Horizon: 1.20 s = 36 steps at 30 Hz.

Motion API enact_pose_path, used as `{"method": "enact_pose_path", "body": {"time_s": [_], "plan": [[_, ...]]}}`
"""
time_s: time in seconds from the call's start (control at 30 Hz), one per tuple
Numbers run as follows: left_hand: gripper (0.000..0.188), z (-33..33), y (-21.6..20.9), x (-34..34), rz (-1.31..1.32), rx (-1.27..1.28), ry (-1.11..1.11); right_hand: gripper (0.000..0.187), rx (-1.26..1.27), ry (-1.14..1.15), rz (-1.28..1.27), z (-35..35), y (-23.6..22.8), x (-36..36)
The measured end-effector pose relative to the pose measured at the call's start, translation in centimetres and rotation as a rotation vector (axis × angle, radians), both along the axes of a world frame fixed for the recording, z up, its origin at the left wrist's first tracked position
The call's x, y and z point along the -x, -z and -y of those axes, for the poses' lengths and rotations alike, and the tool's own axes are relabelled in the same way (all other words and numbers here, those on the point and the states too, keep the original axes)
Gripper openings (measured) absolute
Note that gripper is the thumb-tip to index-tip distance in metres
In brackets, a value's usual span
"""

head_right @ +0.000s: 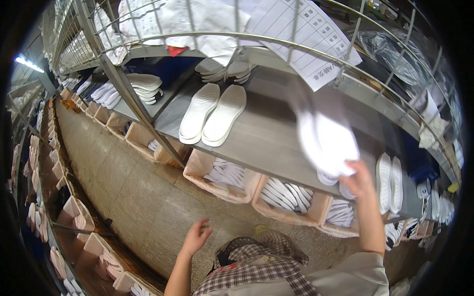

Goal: The person picks up pairs of white slip-on shoes from a shelf, inspects them by turning them over, and places them into a large plastic bag. They then retrieve more pairs from the shelf and continue the process.

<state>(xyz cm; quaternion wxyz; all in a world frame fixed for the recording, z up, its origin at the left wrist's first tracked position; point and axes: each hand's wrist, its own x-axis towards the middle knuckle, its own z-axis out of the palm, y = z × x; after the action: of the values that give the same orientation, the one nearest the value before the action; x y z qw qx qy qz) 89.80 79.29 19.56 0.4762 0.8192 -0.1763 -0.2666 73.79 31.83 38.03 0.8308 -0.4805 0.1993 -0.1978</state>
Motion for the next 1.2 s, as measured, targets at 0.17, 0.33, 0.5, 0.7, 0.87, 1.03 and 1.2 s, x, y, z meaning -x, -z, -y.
{"method": "enact_pose_path", "body": {"time_s": [0.17,0.33,0.5,0.7,0.87,1.03,1.2], "plan": [[0.057,4.9,-8.7,-2.1,-0.355,0.677,-0.23,0.073,0.281,-0.423,-0.02,-19.9,2.5,-4.5],[0.054,1.1,-9.5,-4.1,-0.533,1.291,-0.381,0.083,1.419,-0.452,0.006,-31.5,2.1,-6.1],[0.058,-3.3,-9.2,-4.1,-0.622,1.56,-0.235,0.12,1.371,-0.686,0.13,-35.0,0.8,-6.5],[0.052,-5.1,-10.7,-3.0,-0.675,1.622,-0.238,0.123,1.311,-0.763,0.206,-36.8,0.5,-7.0],[0.047,-5.6,-10.7,-3.1,-0.662,1.574,-0.273,0.122,1.26,-0.824,0.194,-36.9,0.1,-7.4],[0.046,-5.6,-9.9,-3.0,-0.541,1.52,-0.218,0.118,1.125,-0.846,0.223,-36.2,0.3,-8.1],[0.047,-5.1,-8.9,-3.0,-0.663,1.705,-0.058,0.109,1.031,-0.817,0.285,-35.7,0.8,-8.4]]}}
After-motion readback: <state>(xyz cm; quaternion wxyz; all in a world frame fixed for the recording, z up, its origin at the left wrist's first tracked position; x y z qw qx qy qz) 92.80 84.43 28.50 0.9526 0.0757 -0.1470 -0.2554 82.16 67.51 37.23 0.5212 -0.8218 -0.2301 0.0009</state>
